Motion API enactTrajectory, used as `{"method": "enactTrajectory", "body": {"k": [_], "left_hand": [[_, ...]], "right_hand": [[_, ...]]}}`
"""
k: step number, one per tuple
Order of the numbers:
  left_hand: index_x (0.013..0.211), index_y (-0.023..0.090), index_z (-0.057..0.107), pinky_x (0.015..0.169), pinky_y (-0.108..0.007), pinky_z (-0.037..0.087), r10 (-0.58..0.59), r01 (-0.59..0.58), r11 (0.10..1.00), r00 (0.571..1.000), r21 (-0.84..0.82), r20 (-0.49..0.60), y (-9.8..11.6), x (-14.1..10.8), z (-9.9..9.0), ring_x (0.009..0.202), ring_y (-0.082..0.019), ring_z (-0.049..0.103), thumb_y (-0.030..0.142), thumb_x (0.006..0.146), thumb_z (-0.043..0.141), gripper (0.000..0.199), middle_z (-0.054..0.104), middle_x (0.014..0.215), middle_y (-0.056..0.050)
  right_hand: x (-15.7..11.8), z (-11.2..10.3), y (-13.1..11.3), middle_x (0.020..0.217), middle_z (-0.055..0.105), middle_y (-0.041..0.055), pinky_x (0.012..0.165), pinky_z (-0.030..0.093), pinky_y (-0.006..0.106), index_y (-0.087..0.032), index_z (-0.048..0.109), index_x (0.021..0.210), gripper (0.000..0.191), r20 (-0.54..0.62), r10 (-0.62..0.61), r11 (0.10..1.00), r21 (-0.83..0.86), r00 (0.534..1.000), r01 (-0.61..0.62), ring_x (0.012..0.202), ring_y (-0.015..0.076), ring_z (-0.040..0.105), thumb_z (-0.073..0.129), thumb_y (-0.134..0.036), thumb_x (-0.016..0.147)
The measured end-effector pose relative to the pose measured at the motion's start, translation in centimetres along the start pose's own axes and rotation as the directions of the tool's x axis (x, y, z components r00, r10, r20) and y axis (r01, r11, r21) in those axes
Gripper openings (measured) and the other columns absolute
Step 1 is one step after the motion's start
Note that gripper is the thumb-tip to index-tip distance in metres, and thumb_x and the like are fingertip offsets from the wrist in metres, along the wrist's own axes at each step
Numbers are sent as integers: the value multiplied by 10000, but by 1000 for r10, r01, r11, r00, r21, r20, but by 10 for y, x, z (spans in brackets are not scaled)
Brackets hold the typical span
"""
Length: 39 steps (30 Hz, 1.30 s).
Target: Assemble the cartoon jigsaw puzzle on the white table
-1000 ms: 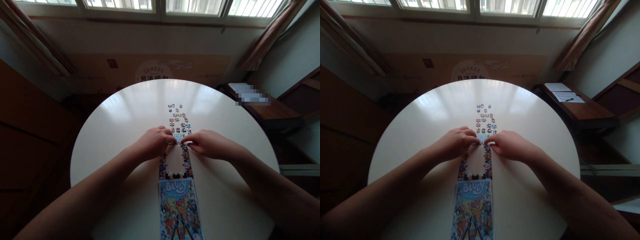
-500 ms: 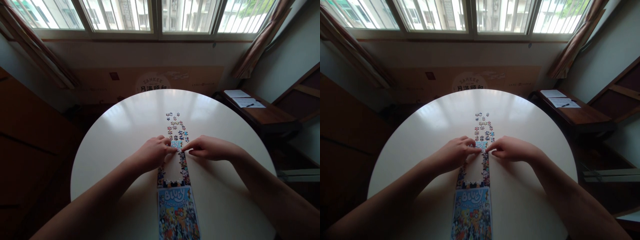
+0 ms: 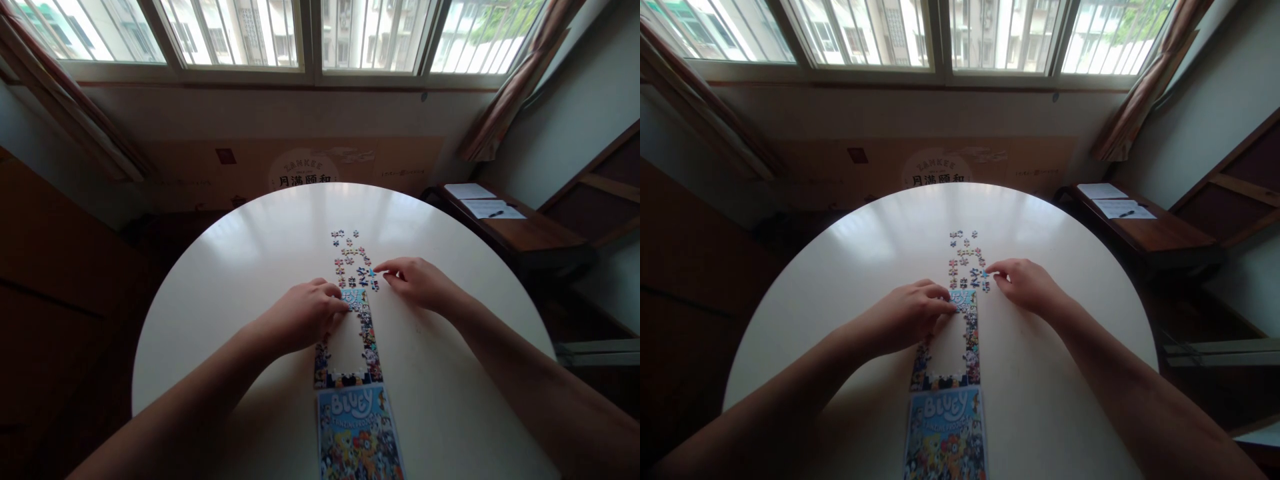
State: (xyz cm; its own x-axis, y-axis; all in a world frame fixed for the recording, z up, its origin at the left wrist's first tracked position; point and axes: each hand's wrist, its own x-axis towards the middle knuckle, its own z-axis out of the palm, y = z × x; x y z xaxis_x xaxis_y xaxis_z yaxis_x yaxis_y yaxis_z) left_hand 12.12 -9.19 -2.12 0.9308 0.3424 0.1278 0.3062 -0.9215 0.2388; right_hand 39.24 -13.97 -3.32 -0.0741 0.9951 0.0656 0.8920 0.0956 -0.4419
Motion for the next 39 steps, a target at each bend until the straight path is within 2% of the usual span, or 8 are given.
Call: {"method": "enactTrajectory", "body": {"k": [3,7,11,17,21,26,39], "left_hand": [[1041,267,766,865,-365,547,-16,16,1000,1000,5,23,-4,0,-3,1018,-220,654,121,877,558,303,732,1107,-48],[1097,261,751,860,-375,557,-87,87,996,996,6,13,-15,-2,-9,1045,-226,659,110,884,556,325,730,1163,-44],[1115,258,749,874,-374,556,-131,131,991,991,-27,28,-25,-5,-17,1039,-225,672,170,870,634,284,735,1169,-46],[1116,311,761,912,-360,534,-111,113,993,992,-44,58,-27,-8,-20,1080,-217,663,193,855,649,307,722,1214,-27],[1098,316,773,911,-348,516,-85,92,993,992,-78,95,-32,-7,-15,1071,-219,662,211,834,658,306,725,1204,-25],[1071,305,781,915,-332,493,-29,37,991,998,-127,64,-39,-6,-10,1052,-211,663,242,827,672,275,734,1171,-22],[1038,282,787,914,-328,508,-26,34,992,997,-119,66,-37,-6,-13,1019,-199,680,247,833,666,241,756,1132,-16]], "right_hand": [[4,7,6,1197,740,45,868,545,381,-294,737,1196,385,-6,-25,1000,-1,1000,25,1002,232,697,499,-199,908],[6,9,9,1191,739,49,849,551,383,-308,733,1213,385,-11,-18,1000,-18,1000,18,978,234,698,491,-235,923],[6,8,9,1159,748,45,799,554,376,-313,757,1170,368,-5,-20,1000,-18,1000,20,916,224,701,503,-247,913],[7,7,13,1091,774,41,781,544,387,-311,787,1107,327,-6,26,999,-25,1000,-26,861,227,693,554,-282,880],[3,2,16,961,785,60,751,526,389,-276,791,1109,330,-19,77,997,-31,997,-78,766,218,674,580,-297,856],[2,2,21,873,763,49,683,481,364,-268,789,1107,332,-35,65,996,-61,997,-67,691,194,634,586,-317,849],[0,5,14,874,752,49,736,489,370,-259,773,1112,320,-40,62,995,-71,997,-64,784,215,656,576,-326,869]]}}
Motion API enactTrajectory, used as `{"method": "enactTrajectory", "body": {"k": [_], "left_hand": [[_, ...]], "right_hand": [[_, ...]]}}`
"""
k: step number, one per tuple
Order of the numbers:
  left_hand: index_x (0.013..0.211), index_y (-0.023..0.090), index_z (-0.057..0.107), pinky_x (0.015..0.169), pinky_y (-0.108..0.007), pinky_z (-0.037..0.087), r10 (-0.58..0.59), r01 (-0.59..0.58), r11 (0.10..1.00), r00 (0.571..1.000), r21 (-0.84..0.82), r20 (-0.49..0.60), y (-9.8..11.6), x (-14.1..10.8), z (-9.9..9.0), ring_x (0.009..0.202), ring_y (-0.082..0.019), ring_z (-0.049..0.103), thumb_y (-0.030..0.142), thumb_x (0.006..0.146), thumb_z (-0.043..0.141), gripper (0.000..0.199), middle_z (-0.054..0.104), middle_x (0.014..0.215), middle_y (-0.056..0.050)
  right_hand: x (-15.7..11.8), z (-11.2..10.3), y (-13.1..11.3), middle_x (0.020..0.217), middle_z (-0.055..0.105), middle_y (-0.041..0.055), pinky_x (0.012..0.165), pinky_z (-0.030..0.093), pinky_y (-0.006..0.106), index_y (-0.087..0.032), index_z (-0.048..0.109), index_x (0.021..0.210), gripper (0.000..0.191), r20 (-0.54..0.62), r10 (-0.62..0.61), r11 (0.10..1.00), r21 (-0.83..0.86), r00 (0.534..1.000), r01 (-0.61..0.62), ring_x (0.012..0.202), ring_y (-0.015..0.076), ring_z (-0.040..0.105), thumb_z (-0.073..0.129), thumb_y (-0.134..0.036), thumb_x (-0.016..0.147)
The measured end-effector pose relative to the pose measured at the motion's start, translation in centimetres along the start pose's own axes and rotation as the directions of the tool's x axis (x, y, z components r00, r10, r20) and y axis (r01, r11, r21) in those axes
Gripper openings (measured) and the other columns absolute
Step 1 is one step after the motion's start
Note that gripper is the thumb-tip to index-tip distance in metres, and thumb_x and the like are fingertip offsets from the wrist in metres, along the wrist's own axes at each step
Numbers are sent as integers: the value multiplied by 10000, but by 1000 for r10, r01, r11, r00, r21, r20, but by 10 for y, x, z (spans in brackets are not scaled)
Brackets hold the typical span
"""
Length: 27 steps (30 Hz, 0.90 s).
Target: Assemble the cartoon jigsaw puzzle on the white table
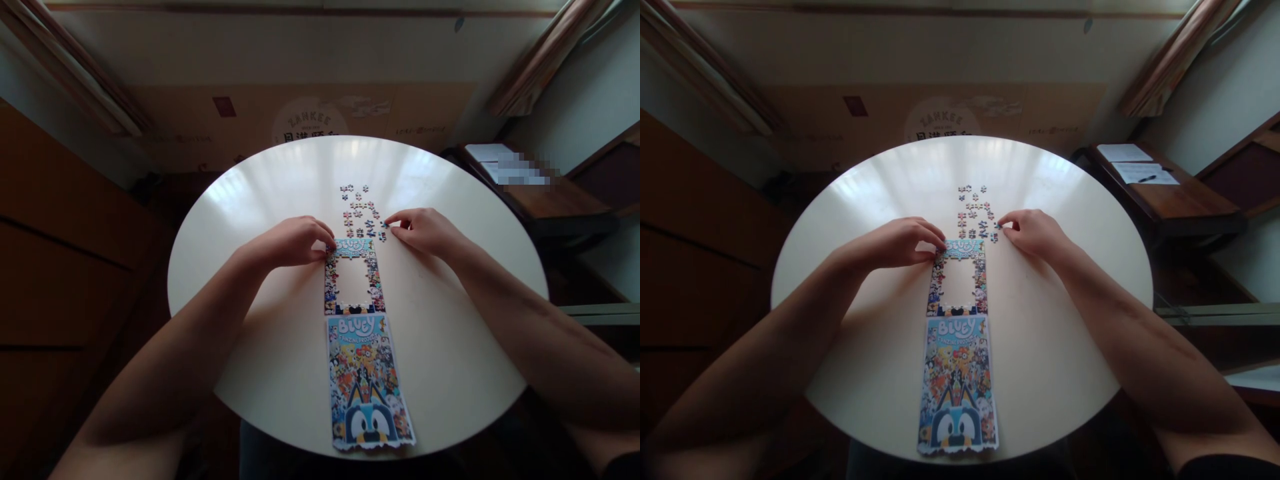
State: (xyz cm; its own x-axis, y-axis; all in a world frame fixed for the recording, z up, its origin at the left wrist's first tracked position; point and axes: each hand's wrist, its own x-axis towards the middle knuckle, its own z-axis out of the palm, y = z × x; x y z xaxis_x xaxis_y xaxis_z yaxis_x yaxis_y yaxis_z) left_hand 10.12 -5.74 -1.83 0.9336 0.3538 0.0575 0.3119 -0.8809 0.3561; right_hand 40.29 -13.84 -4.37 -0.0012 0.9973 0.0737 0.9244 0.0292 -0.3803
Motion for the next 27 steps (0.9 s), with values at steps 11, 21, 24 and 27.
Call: {"method": "enactTrajectory", "body": {"k": [11,21,24,27], "left_hand": [[1067,277,773,935,-340,505,-20,20,1000,1000,-22,-7,-2,-2,-1,1030,-208,674,255,825,677,261,762,1106,-27],[1080,239,768,865,-332,535,-61,59,996,998,-62,-33,-5,1,-1,958,-202,689,250,838,635,276,764,1068,-55],[1056,224,773,810,-313,542,-89,83,993,994,-83,-66,-5,2,-1,902,-190,693,257,847,616,263,769,1025,-62],[1025,220,779,784,-311,543,-129,125,991,988,-54,-88,-5,2,-1,883,-188,693,260,841,616,248,768,1015,-66]], "right_hand": [[0,-1,-2,873,746,50,713,478,364,-264,763,1117,319,22,15,1000,-7,1000,-15,777,217,652,571,-324,869],[0,-3,-6,883,740,53,684,462,365,-269,756,1126,322,58,14,1000,6,998,-14,764,213,641,579,-342,867],[0,-4,-6,877,739,54,685,461,364,-265,764,1085,296,57,16,1000,12,998,-17,755,212,638,589,-342,859],[0,-5,-5,872,741,56,672,457,363,-261,770,1043,269,51,21,1000,16,998,-21,756,215,639,593,-340,856]]}}
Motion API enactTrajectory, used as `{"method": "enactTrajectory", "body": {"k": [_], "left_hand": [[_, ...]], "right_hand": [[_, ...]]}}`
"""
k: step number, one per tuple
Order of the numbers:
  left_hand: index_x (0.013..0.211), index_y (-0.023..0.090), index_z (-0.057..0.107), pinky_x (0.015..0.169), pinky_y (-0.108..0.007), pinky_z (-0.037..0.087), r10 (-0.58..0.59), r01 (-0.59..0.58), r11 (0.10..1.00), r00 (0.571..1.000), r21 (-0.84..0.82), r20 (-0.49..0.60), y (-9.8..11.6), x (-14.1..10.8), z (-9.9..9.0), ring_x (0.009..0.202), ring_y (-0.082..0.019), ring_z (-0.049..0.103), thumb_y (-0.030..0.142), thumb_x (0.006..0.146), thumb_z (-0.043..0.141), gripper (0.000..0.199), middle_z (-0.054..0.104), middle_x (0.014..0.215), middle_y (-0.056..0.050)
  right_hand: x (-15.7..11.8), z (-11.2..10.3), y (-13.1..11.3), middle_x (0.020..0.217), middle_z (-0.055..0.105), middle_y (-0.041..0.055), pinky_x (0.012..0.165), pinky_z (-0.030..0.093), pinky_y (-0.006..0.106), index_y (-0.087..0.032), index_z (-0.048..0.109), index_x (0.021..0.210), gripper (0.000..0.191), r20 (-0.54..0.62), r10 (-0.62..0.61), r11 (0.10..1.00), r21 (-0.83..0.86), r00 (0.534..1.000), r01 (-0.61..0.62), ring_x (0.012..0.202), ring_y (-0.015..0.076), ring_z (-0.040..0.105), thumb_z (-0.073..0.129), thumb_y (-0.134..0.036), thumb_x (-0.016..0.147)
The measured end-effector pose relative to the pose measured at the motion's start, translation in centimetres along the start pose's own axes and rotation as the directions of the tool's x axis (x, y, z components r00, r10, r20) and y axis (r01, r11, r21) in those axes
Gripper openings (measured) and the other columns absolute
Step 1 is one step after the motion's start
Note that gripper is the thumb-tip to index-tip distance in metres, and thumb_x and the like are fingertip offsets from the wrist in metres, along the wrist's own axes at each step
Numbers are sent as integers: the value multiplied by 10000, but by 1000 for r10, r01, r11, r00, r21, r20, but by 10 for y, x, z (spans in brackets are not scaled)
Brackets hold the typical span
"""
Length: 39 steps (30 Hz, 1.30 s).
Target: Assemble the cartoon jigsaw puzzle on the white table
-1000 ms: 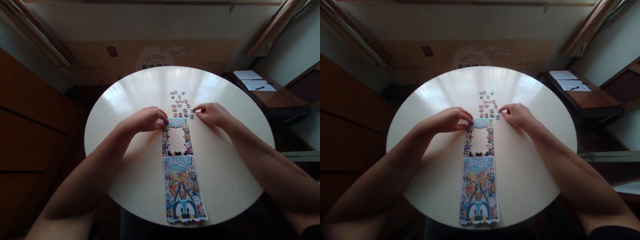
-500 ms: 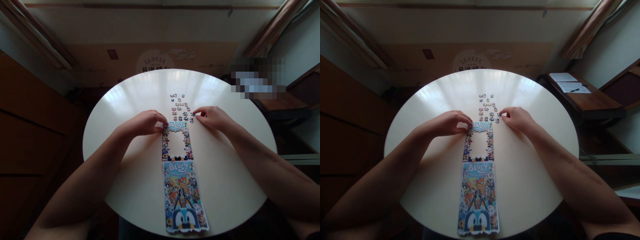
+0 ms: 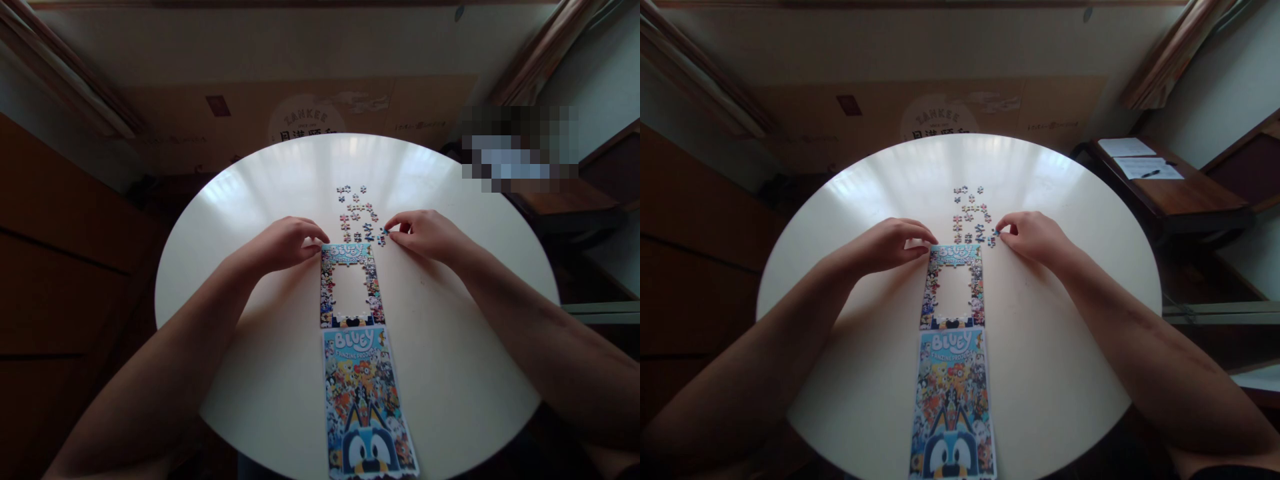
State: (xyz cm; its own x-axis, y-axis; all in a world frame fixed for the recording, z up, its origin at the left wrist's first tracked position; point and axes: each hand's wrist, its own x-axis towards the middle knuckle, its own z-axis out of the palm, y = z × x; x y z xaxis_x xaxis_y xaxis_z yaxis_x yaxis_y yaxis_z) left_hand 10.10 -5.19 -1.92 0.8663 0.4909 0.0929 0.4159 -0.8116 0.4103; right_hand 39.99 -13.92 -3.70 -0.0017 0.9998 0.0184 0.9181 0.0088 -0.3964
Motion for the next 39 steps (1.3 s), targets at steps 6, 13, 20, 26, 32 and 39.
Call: {"method": "enactTrajectory", "body": {"k": [6,13,20,26,32,39], "left_hand": [[1007,218,775,829,-328,544,-19,19,1000,999,14,-29,0,-1,-2,929,-200,691,223,840,612,234,763,1048,-59],[967,217,772,776,-311,553,-54,52,998,994,-16,-93,-2,-1,-1,861,-176,685,210,857,596,207,762,996,-56],[932,211,766,755,-311,548,-115,114,993,977,-17,-178,-6,-3,-3,821,-165,675,218,861,599,182,763,956,-44],[924,205,772,756,-306,550,-110,104,994,977,-42,-185,-7,-2,-3,798,-160,680,224,857,591,194,769,933,-48],[928,203,779,760,-304,554,-85,78,996,982,-49,-169,-8,-2,-2,775,-154,676,224,845,599,199,769,915,-51],[917,186,784,743,-294,551,-90,79,995,980,-69,-179,-5,0,3,768,-155,682,199,812,611,203,769,891,-57]], "right_hand": [[-1,-1,-1,862,742,36,661,454,359,-270,770,974,217,4,3,1000,-3,1000,-3,752,206,638,606,-318,840],[0,-3,-2,892,739,34,649,439,343,-273,754,940,189,35,24,1000,-2,999,-23,770,204,644,604,-328,839],[0,-8,-1,913,736,56,665,451,342,-249,737,1054,259,24,68,998,3,997,-68,793,215,652,610,-344,850],[-1,-7,-4,967,741,66,677,464,346,-259,726,1185,352,75,39,999,35,996,-42,814,220,654,589,-382,886],[-2,-5,-5,907,740,50,689,460,361,-278,754,1150,331,77,2,1000,14,997,-3,777,212,643,602,-380,874],[0,-5,2,847,710,46,668,441,359,-242,729,1045,270,104,25,999,19,994,-27,727,200,625,619,-394,852]]}}
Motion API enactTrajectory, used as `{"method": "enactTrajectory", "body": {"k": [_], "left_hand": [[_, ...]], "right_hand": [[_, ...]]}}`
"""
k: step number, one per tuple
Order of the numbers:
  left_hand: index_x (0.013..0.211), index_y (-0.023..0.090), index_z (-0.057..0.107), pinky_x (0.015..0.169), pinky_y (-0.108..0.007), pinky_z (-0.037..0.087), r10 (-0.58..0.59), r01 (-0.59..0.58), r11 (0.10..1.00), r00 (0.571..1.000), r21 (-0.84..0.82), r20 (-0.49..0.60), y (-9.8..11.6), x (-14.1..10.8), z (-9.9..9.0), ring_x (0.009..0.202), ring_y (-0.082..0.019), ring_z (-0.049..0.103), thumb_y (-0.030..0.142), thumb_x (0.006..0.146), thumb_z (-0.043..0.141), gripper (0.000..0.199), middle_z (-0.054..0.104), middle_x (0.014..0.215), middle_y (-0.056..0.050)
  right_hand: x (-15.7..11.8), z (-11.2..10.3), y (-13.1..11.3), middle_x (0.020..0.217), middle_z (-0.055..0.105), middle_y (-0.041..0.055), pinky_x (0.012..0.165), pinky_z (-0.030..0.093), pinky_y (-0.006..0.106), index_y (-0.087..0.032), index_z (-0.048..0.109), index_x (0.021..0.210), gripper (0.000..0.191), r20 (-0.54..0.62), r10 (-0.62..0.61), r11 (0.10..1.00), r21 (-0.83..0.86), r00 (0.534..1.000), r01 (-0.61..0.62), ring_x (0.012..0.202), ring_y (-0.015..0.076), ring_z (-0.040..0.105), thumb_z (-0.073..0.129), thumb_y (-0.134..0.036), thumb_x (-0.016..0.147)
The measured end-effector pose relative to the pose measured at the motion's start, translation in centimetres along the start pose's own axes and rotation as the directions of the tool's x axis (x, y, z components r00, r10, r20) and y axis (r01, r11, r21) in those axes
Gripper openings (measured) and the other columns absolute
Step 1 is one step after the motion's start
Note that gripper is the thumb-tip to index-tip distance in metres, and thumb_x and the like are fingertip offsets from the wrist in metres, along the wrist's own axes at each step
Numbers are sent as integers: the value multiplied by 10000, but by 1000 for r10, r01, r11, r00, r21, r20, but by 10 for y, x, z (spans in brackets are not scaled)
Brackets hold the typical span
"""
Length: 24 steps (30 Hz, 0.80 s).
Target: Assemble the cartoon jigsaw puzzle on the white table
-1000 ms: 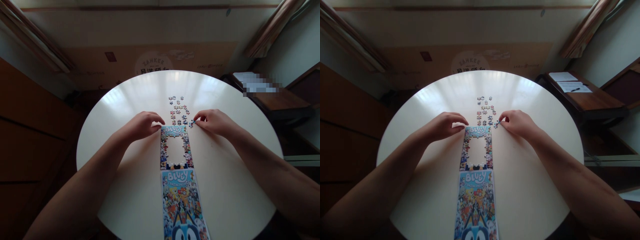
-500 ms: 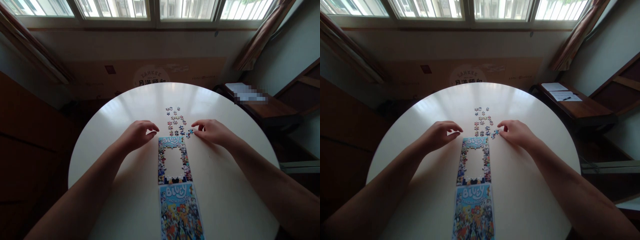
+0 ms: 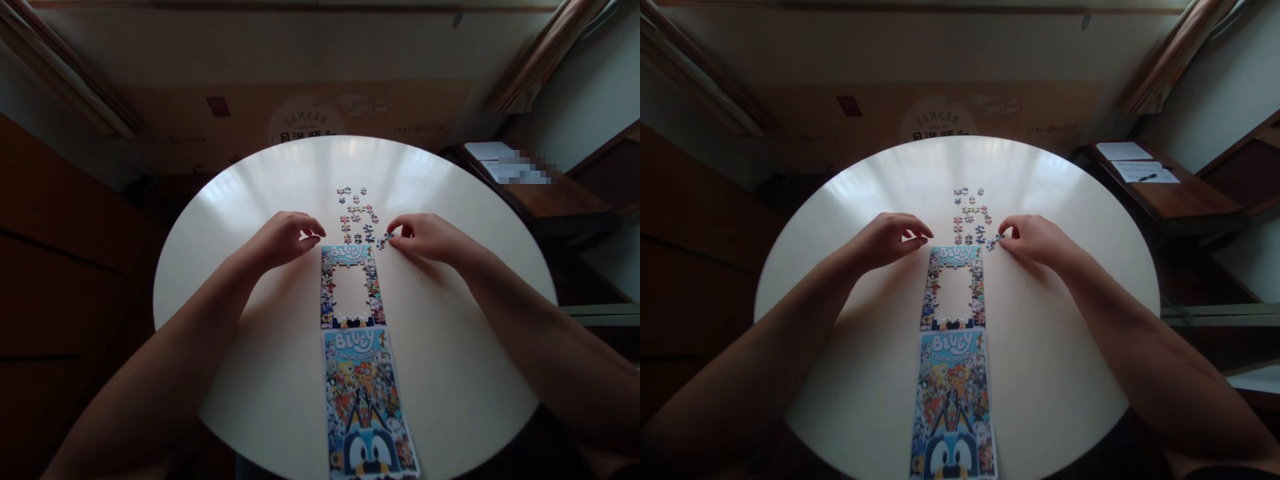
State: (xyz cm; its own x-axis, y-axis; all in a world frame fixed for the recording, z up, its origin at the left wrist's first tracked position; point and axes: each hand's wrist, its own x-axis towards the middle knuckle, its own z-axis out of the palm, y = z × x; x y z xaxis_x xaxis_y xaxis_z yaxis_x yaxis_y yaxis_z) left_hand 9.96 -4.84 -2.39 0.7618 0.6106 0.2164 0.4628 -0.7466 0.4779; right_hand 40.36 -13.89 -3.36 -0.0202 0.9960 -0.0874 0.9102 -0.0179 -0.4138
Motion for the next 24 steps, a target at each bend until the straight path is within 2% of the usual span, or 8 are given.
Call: {"method": "enactTrajectory", "body": {"k": [3,9,13,15,17,21,24], "left_hand": [[923,179,788,751,-299,549,5,-5,1000,1000,-6,-3,0,1,3,774,-160,687,179,793,620,212,768,880,-61],[927,178,786,750,-301,549,1,-1,1000,1000,-17,17,2,1,1,774,-160,690,176,796,604,224,767,883,-60],[933,183,784,746,-299,550,-2,2,1000,1000,-11,28,0,1,0,764,-157,687,213,821,604,214,769,892,-63],[934,186,784,743,-300,548,-2,2,1000,999,-10,33,-1,1,0,761,-157,685,243,848,599,212,769,894,-65],[934,188,782,732,-298,545,2,-2,1000,999,-6,48,0,0,-1,762,-158,684,262,869,592,214,768,896,-67],[937,187,777,718,-288,538,32,-32,999,997,-2,64,8,0,-2,780,-155,681,246,878,586,208,765,914,-64],[943,185,773,719,-279,535,60,-56,996,997,-73,53,21,-1,1,779,-144,677,239,885,590,198,761,920,-60]], "right_hand": [[3,0,5,839,697,55,652,433,350,-210,700,981,246,3,31,999,21,1000,-31,719,196,612,648,-393,825],[5,-2,11,850,682,67,549,413,304,-195,652,872,231,62,119,968,217,991,-129,655,163,571,724,-380,755],[2,-7,13,733,647,45,470,355,281,-199,637,802,230,163,128,916,358,978,-180,536,122,498,744,-397,757],[0,-11,15,642,605,17,450,340,273,-205,627,785,245,251,105,871,443,962,-210,485,108,463,747,-418,775],[-1,-15,16,633,606,12,464,380,264,-205,631,778,258,309,62,822,523,949,-224,505,112,498,761,-428,781],[-4,-19,11,837,710,54,531,482,214,-188,663,814,275,339,-23,719,659,940,-220,680,124,640,813,-409,749],[-7,-15,-1,856,734,60,487,488,183,-175,644,815,331,391,-91,611,748,916,-259,657,119,672,840,-425,723]]}}
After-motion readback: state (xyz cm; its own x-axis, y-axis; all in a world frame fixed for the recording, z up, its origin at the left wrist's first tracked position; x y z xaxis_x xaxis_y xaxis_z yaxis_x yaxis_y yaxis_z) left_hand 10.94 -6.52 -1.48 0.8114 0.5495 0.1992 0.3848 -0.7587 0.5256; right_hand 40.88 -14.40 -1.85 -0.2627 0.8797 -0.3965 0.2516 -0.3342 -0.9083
